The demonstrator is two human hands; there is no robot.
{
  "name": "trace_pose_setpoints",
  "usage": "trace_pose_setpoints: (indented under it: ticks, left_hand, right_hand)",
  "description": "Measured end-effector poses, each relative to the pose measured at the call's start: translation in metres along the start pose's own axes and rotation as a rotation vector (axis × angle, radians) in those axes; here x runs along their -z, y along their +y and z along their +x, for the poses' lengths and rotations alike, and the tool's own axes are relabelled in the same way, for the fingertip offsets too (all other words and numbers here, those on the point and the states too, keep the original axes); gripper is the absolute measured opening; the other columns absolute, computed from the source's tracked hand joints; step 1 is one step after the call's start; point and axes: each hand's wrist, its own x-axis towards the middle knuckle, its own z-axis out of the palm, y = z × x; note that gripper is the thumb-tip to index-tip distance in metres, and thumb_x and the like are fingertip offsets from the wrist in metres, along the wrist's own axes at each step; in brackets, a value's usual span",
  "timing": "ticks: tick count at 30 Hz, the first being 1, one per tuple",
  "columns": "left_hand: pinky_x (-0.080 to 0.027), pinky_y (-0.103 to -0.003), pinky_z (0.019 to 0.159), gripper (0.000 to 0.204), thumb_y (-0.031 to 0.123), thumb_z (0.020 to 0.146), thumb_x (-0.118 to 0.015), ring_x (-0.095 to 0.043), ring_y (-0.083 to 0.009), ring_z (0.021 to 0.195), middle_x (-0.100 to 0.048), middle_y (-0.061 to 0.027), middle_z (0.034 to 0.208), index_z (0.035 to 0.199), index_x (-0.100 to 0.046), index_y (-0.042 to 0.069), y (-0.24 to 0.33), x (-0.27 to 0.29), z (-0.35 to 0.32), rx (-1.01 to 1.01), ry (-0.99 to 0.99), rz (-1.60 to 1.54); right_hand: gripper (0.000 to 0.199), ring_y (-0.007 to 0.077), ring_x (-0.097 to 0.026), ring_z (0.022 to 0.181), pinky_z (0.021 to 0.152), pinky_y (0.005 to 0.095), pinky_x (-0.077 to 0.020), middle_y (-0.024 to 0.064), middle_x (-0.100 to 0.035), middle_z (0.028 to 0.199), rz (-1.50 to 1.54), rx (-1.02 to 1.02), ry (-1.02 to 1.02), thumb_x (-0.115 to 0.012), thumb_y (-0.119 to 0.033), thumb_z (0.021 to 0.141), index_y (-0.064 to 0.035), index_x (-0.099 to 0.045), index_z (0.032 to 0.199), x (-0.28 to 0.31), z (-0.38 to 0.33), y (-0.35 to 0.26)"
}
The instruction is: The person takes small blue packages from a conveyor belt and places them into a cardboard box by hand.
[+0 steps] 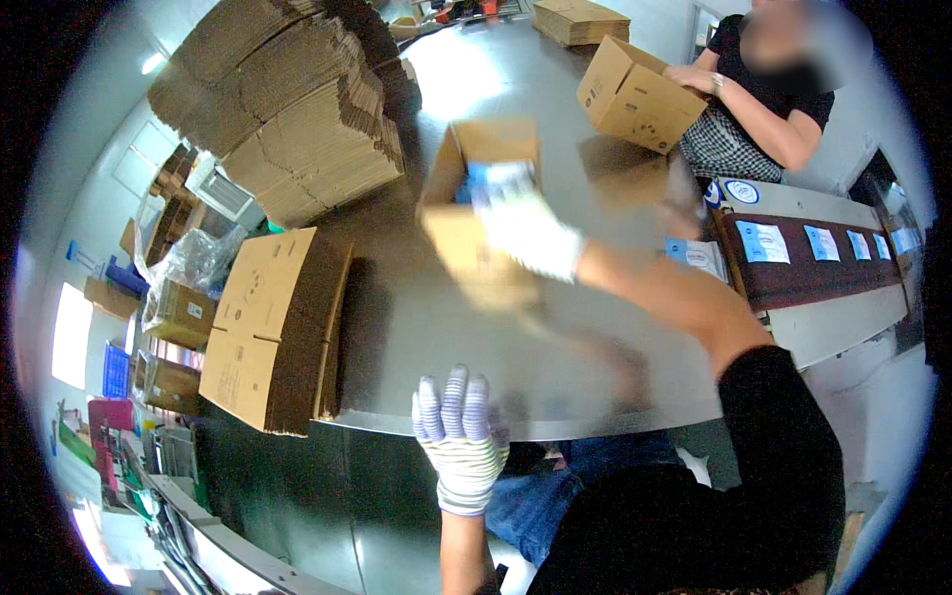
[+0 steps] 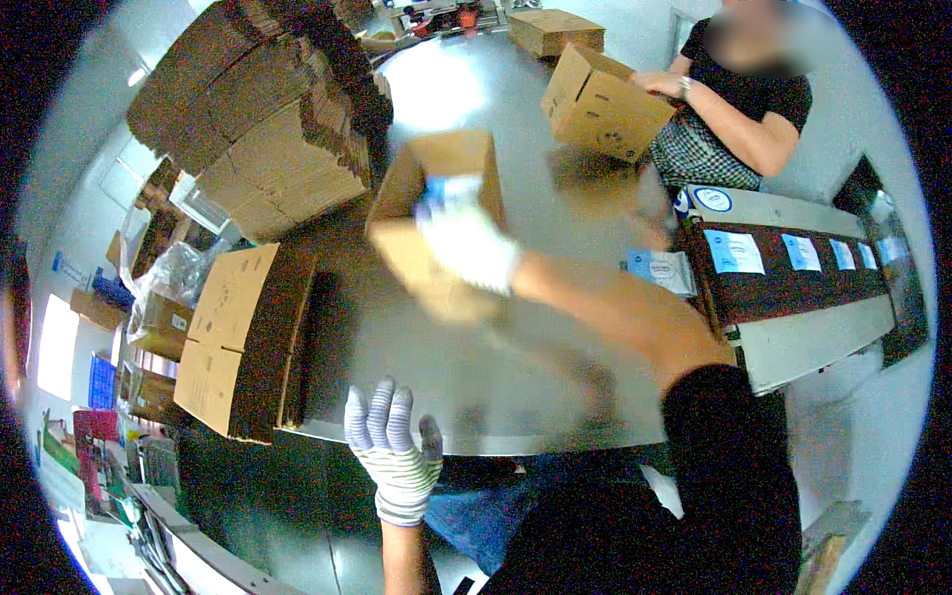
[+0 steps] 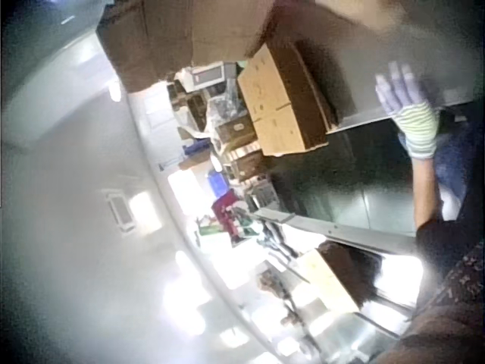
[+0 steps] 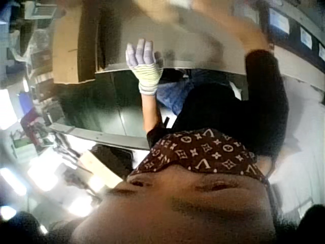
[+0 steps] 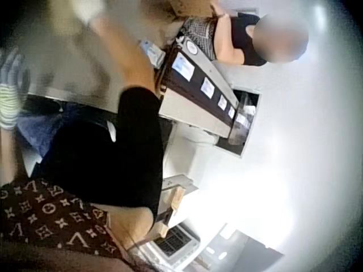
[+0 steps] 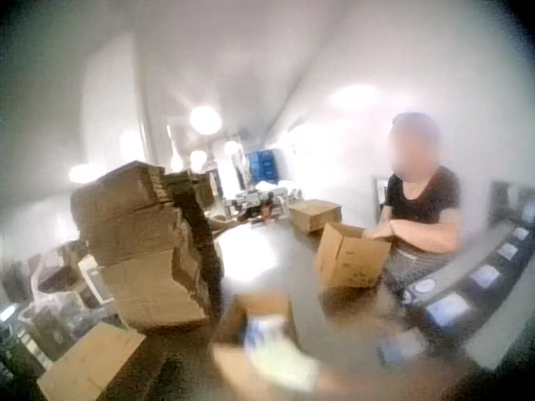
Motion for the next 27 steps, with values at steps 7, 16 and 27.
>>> trace_pose_setpoints:
  ticks: [7,16,27]
  left_hand:
    - [-0.028,-0.054,0.106,0.052,0.016,0.08,-0.056,-0.025,-0.0421,0.135,-0.034,-0.0128,0.146,0.13,-0.043,0.013,-0.097,0.013,-0.065,0.214,-0.227,0.393]
    - [-0.032,-0.048,0.107,0.067,0.019,0.073,-0.072,-0.028,-0.0418,0.132,-0.036,-0.0215,0.141,0.133,-0.044,0.01,-0.232,0.051,-0.035,0.682,-0.087,0.667]
    - [-0.041,-0.04,0.079,0.039,0.015,0.074,-0.068,-0.054,-0.0224,0.086,-0.058,-0.0031,0.095,0.112,-0.06,0.014,-0.131,0.085,-0.02,0.143,0.027,0.517]
  right_hand:
    - [0.082,0.0386,-0.024,0.137,0.113,0.052,-0.0178,0.0247,-0.029,0.146,0.11,-0.001,-0.158,-0.066,-0.039,0.077,0.0033,-0.032,0.139,-0.042,0.037,-0.001]
    - [0.054,0.0319,-0.033,0.133,0.112,0.0481,-0.0222,0.0174,-0.038,0.14,0.442,-0.009,-0.338,-0.045,-0.04,0.091,-0.0058,-0.044,0.132,-0.044,-0.171,-0.095]
    - [0.055,0.0336,-0.038,0.129,0.109,0.0484,-0.0281,0.0183,-0.043,0.136,0.476,-0.009,-0.262,-0.053,-0.042,0.086,-0.0059,-0.048,0.128,-0.035,-0.191,-0.1]
